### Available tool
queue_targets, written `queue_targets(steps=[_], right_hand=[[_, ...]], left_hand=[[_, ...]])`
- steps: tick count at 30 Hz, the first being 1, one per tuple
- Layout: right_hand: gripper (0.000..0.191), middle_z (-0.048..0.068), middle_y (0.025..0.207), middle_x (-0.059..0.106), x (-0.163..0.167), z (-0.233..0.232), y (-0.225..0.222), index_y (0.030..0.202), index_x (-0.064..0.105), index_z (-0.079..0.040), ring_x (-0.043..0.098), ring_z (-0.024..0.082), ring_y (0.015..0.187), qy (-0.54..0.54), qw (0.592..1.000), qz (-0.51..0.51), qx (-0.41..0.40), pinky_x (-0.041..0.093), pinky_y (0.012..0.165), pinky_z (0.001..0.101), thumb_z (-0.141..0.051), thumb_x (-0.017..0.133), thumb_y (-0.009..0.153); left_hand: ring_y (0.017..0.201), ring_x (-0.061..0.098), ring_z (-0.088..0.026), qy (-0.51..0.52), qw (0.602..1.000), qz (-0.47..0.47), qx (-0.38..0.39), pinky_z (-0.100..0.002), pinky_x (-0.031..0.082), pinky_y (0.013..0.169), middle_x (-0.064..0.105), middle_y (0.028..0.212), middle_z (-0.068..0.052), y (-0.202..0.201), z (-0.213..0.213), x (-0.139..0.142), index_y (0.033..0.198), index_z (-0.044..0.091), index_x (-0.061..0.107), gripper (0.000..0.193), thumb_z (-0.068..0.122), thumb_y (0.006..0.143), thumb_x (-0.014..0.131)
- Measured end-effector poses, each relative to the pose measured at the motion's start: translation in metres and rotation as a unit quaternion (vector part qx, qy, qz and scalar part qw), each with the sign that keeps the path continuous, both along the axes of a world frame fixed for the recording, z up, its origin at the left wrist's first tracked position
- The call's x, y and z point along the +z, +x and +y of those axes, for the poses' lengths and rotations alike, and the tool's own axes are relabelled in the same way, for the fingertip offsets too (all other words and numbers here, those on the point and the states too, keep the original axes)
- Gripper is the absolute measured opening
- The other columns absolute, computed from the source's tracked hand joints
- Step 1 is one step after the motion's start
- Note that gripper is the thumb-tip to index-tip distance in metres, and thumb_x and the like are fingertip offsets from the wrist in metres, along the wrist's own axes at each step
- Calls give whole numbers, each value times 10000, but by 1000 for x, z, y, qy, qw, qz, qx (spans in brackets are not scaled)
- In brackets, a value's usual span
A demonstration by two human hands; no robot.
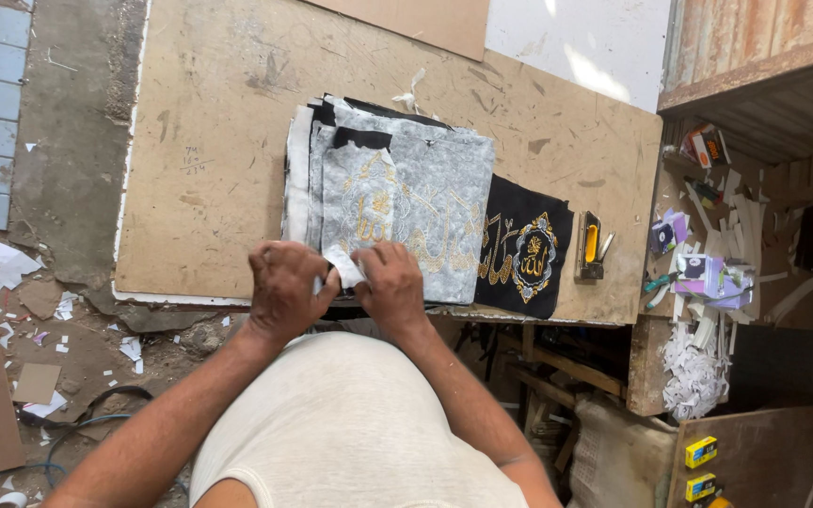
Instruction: The person repeatedly peels a white backing layer from the surface of stacked black fabric pieces with gold embroidery. They handle the pieces one at a time, flip them, and remove the backing by hand, then stack the treated pieces on the table.
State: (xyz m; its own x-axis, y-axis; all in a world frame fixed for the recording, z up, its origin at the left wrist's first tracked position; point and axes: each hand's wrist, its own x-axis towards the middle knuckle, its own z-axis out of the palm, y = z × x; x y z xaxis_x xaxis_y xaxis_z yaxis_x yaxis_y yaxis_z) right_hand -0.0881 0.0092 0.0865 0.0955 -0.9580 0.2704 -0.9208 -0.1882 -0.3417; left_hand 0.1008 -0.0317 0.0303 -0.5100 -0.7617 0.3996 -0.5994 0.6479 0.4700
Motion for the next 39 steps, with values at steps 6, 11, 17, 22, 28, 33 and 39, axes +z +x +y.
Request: queue_targets(steps=[6, 11, 17, 22, 28, 33, 39], right_hand=[[102, 42, 780, 610, -7, -5, 8, 954, 677, -84, 605, 162, 674, 16, 998, 56, -19, 508, 531, 329, -37, 734, 884], [35, 45, 730, 645, -30, -2, 2, 958, 686, -82, 642, 154, 614, 60, 996, 34, -48, 528, 486, 319, -59, 699, 934], [105, 108, 874, 724, -40, -6, -28, 1093, 704, -44, 724, 176, 710, 11, 978, -35, -203, 617, 533, 258, -117, 658, 1033], [171, 116, 887, 728, -8, -5, -90, 1068, 720, -32, 695, 163, 650, -1, 965, -38, -258, 571, 428, 261, -179, 647, 1020], [457, 66, 687, 666, 13, 15, -30, 827, 649, -77, 615, 187, 503, 250, 959, 56, -122, 502, 417, 299, -514, 756, 901], [491, 105, 724, 674, 19, 13, -4, 864, 659, -25, 665, 198, 540, 230, 964, 74, -113, 539, 455, 361, -467, 853, 773], [293, 106, 770, 685, 1, 26, -2, 1029, 710, -33, 677, 199, 580, 207, 969, 55, -119, 563, 493, 344, -214, 790, 813]], left_hand=[[1080, 550, -137, -66, 989, -80, -104, -404, 310, 1082, 623, 1060, 37, -5, 0, -5, 1000, 182, 678, 152, 326, 1012, 723], [1143, 523, -120, -96, 986, -125, -49, -416, 255, 1082, 615, 1138, 92, -8, 4, -5, 1083, 260, 684, 186, 409, 973, 706], [1102, 485, -164, -30, 985, -164, -50, -454, 239, 1071, 587, 1060, 43, -10, -3, -17, 1051, 286, 671, 290, 570, 992, 690], [1125, 498, -187, 77, 986, -150, -9, -488, 233, 1066, 594, 1091, 9, 9, -13, -19, 1017, 204, 631, 499, 681, 883, 683], [1320, 476, -231, -75, 993, -78, -51, -448, 205, 1172, 539, 1352, -75, -14, -17, -1, 1254, 149, 553, 347, 312, 976, 682], [1566, 174, -165, -21, 978, -184, -97, -385, 46, 1281, 296, 1676, -82, -57, -26, 2, 1557, 131, 387, 627, 351, 986, 523], [1595, 48, -183, -17, 978, -184, -96, -405, -32, 1294, 117, 1739, -76, -58, -28, -16, 1662, 132, 199, 758, 608, 1074, 217]])
